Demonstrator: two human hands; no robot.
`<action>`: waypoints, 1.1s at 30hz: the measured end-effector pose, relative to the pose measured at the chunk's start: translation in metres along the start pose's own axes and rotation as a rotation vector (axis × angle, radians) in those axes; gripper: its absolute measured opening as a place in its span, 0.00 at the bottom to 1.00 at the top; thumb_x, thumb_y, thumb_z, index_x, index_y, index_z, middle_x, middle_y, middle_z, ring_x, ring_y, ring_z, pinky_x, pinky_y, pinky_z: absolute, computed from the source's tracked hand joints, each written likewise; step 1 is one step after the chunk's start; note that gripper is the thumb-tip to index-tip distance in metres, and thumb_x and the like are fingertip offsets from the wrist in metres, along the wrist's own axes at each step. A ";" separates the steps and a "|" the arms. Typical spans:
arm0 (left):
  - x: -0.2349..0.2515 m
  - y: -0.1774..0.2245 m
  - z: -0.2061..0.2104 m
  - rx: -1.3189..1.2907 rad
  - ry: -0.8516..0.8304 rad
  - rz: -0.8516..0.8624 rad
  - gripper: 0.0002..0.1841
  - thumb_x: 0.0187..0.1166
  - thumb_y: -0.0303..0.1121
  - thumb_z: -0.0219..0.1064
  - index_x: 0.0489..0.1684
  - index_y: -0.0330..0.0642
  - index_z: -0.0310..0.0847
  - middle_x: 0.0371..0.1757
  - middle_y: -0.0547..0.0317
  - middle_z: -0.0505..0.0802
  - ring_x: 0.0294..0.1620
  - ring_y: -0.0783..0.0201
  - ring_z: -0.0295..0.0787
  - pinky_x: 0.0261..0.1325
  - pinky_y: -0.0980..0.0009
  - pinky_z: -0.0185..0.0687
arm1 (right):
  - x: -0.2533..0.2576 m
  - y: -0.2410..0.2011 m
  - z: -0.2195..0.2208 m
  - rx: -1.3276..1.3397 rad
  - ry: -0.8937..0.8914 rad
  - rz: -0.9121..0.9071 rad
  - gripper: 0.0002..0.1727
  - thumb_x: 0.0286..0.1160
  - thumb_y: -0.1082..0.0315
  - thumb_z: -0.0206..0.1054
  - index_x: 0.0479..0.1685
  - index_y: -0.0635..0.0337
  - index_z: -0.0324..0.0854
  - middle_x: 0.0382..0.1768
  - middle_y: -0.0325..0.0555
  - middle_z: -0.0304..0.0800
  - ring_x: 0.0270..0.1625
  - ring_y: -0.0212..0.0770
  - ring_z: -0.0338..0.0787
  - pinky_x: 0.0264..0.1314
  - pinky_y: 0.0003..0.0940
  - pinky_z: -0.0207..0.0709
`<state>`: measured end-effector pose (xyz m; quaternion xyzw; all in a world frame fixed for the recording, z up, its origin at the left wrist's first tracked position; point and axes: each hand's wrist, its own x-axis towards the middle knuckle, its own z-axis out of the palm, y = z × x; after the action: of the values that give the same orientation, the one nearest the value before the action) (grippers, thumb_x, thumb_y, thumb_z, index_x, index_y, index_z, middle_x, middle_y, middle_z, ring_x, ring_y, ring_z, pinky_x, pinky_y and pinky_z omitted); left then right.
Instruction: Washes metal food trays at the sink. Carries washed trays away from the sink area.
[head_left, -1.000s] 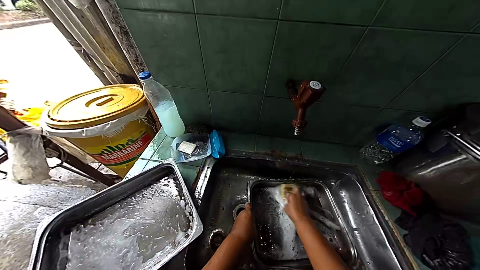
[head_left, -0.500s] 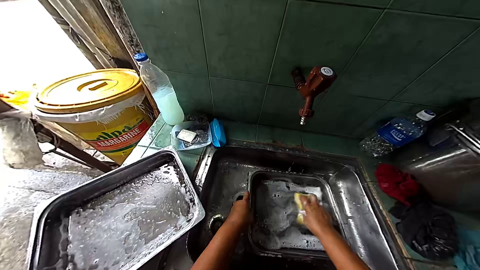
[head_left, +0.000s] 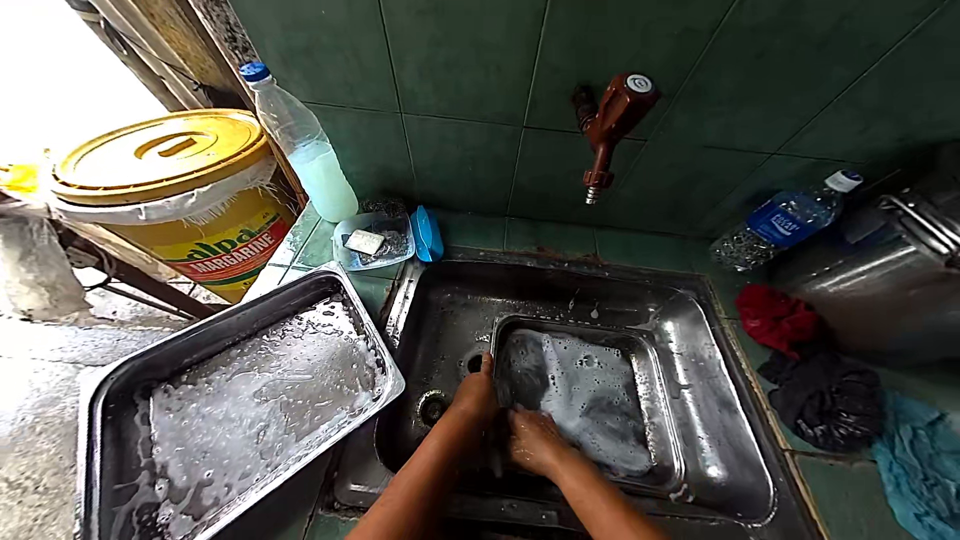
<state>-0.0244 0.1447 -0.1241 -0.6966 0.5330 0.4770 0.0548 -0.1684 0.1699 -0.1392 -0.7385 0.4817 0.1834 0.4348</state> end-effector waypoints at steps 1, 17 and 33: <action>-0.001 0.000 -0.001 0.005 -0.002 -0.003 0.50 0.80 0.30 0.65 0.97 0.43 0.26 0.72 0.32 0.84 0.72 0.38 0.83 0.75 0.43 0.76 | -0.001 0.005 0.002 0.027 -0.023 -0.033 0.25 0.82 0.54 0.60 0.73 0.56 0.81 0.75 0.57 0.80 0.78 0.59 0.78 0.80 0.68 0.63; 0.001 -0.003 0.000 -0.009 0.005 -0.006 0.49 0.81 0.29 0.64 0.97 0.46 0.26 0.69 0.33 0.85 0.66 0.40 0.87 0.69 0.44 0.81 | -0.042 0.025 -0.007 -0.039 -0.069 -0.271 0.16 0.82 0.66 0.62 0.61 0.58 0.89 0.67 0.61 0.85 0.72 0.61 0.82 0.78 0.62 0.71; 0.004 -0.012 0.003 -0.084 -0.022 0.057 0.45 0.86 0.33 0.61 0.97 0.47 0.28 0.68 0.32 0.85 0.65 0.41 0.88 0.69 0.45 0.81 | -0.058 0.066 -0.031 -0.121 -0.190 -0.126 0.16 0.82 0.63 0.62 0.60 0.56 0.90 0.63 0.58 0.88 0.69 0.60 0.85 0.75 0.65 0.72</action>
<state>-0.0170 0.1487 -0.1341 -0.6776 0.5314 0.5081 0.0178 -0.2578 0.1662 -0.1123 -0.7713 0.3790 0.2535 0.4440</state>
